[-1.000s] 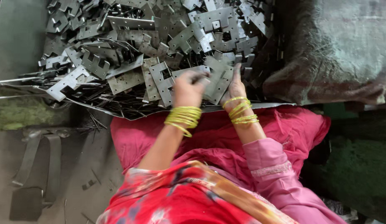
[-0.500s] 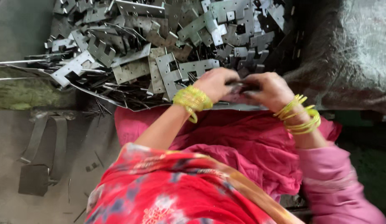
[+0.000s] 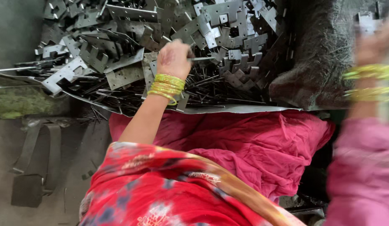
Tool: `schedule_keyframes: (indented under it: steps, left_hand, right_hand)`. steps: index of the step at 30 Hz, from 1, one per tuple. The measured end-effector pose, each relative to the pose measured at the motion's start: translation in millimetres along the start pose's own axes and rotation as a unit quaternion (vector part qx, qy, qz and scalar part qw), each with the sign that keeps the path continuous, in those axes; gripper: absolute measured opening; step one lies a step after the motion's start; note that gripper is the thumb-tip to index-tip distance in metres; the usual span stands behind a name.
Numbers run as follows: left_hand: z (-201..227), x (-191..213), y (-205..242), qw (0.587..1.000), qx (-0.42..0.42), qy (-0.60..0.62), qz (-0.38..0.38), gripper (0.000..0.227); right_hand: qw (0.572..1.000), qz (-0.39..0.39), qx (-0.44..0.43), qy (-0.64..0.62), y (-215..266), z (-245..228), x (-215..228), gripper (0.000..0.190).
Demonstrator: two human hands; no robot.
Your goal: The person sits on the floor and repeatedly picks up small metal plates and thin metal rods from a large pile. They insert the rods into holes in the plates and place the assembled units back into the pile. The task continues with consistent hand movements and no visible tools.
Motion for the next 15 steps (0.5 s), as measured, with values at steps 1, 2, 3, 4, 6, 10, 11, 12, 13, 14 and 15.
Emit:
schedule_keyframes:
  steps: [1, 2, 3, 4, 6, 10, 11, 12, 13, 14, 15]
  left_hand:
    - [24, 15, 3, 0.994, -0.092, -0.017, 0.057, 0.011]
    - [44, 15, 5, 0.991, -0.133, -0.004, 0.029, 0.009]
    - [67, 11, 8, 0.985, -0.173, 0.010, 0.002, 0.008]
    - [86, 12, 10, 0.976, -0.214, 0.021, -0.023, 0.009]
    - [99, 21, 13, 0.980, -0.184, 0.057, -0.040, 0.009]
    - [76, 85, 38, 0.957, -0.209, 0.136, 0.148, 0.037]
    - [53, 97, 41, 0.962, -0.152, 0.149, 0.174, 0.032]
    - [32, 104, 44, 0.962, -0.094, 0.160, 0.198, 0.027]
    - [14, 104, 46, 0.968, -0.040, 0.135, 0.210, 0.023]
    - [-2, 104, 48, 0.969, 0.014, 0.107, 0.222, 0.019]
    - [-16, 100, 47, 0.967, 0.069, 0.080, 0.232, 0.015]
  right_hand:
    - [0.993, -0.004, 0.049, -0.112, 16, -47, 12, 0.030]
    - [0.970, -0.023, 0.097, -0.220, 36, -96, 22, 0.030]
    - [0.937, -0.098, 0.142, -0.304, 62, -147, 22, 0.029]
    - [0.899, -0.186, 0.181, -0.352, 85, -194, 17, 0.029]
    - [0.812, -0.352, 0.217, -0.413, 124, -262, -7, 0.029]
    - [0.712, -0.372, 0.112, -0.585, 131, -289, -47, 0.023]
    - [0.829, -0.265, 0.183, -0.456, 129, -290, -42, 0.026]
    - [0.908, -0.146, 0.246, -0.307, 130, -294, -32, 0.029]
    - [0.920, -0.140, 0.279, -0.237, 136, -301, -31, 0.022]
    - [0.926, -0.133, 0.311, -0.167, 143, -309, -28, 0.015]
    - [0.927, -0.124, 0.342, -0.096, 149, -314, -25, 0.010]
Point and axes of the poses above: each hand's wrist, its own y-axis away from the middle knuckle, its own x-axis out of the back of the hand, z = x × y, the point moved 7 cm from there along -y, towards the middle knuckle, and after that the axes turned 15 degrees about y, right-handed, at the moved point
